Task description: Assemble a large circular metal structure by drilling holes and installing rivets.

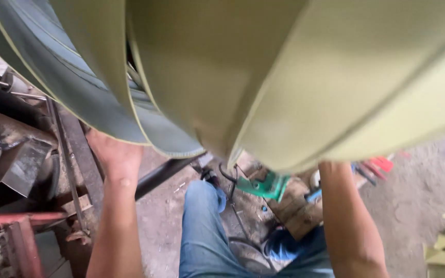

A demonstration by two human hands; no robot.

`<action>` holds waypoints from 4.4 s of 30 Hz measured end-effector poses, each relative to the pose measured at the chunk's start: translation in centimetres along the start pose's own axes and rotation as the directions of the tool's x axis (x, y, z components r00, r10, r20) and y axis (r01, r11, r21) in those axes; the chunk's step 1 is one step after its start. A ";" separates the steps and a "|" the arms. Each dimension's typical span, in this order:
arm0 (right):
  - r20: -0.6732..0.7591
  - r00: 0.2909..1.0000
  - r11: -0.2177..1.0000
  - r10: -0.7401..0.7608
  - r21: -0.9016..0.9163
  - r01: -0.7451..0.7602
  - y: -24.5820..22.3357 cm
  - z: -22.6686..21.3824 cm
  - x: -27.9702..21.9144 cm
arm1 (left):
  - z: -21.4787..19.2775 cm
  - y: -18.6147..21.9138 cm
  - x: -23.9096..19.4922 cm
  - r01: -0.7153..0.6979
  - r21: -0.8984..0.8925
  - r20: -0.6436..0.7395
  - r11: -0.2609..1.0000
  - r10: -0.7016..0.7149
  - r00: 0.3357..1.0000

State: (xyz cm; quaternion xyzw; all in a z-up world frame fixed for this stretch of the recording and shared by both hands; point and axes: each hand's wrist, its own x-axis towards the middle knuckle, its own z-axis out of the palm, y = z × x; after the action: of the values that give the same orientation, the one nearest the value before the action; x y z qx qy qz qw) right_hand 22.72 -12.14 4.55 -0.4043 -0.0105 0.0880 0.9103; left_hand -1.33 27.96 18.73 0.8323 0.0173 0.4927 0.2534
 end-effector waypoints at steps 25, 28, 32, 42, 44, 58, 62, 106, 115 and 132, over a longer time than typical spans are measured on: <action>0.280 0.829 0.122 -0.484 -0.916 0.381 1.8 9.3 -15.0 | 22.5 11.1 -16.0 0.758 -0.580 0.780 -0.298 -0.472 0.412; 0.296 0.803 0.145 -0.518 -0.894 0.423 2.3 8.9 -13.7 | 23.9 10.2 -16.0 0.647 -0.647 0.755 -0.403 -0.452 0.475; 0.321 0.777 0.209 -0.541 -0.844 0.494 3.5 7.4 -12.8 | 24.3 8.9 -16.3 0.721 -0.625 0.755 -0.299 -0.466 0.461; 0.258 0.802 0.042 -0.539 -0.942 0.332 4.2 6.5 -12.0 | 23.5 9.3 -15.3 0.681 -0.694 0.693 -0.235 -0.476 0.542; 0.273 0.776 0.056 -0.568 -0.928 0.368 4.9 5.9 -11.6 | 24.6 9.1 -15.6 0.658 -0.739 0.621 -0.145 -0.524 0.583; -0.717 0.496 0.749 0.491 0.057 -0.660 22.4 -10.1 -26.8 | 24.6 8.7 -15.9 0.690 -0.722 0.552 -0.040 -0.635 0.541; -0.584 0.630 0.859 0.512 0.327 -0.395 37.8 -23.0 -28.2 | 25.4 7.9 -16.9 0.690 -0.724 0.542 -0.011 -0.628 0.559; -0.337 0.872 0.840 -0.355 -0.524 0.139 4.9 2.4 -33.6 | 24.6 8.0 -15.9 0.646 -0.762 0.513 0.042 -0.569 0.642; -0.325 0.866 0.819 -0.380 -0.554 0.151 5.3 3.3 -32.8 | 23.7 8.5 -15.3 0.651 -0.756 0.501 0.073 -0.575 0.646; -0.108 0.856 0.555 -0.506 -0.801 0.227 4.5 6.3 -31.4 | 23.8 8.9 -15.8 0.651 -0.753 0.506 0.098 -0.547 0.667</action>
State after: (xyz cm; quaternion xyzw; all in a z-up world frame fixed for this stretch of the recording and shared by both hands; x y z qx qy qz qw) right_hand -9.48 -9.83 7.08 -0.7466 0.0187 -0.1875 0.6381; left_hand 8.35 6.18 0.65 0.4965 0.0739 0.2303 0.8337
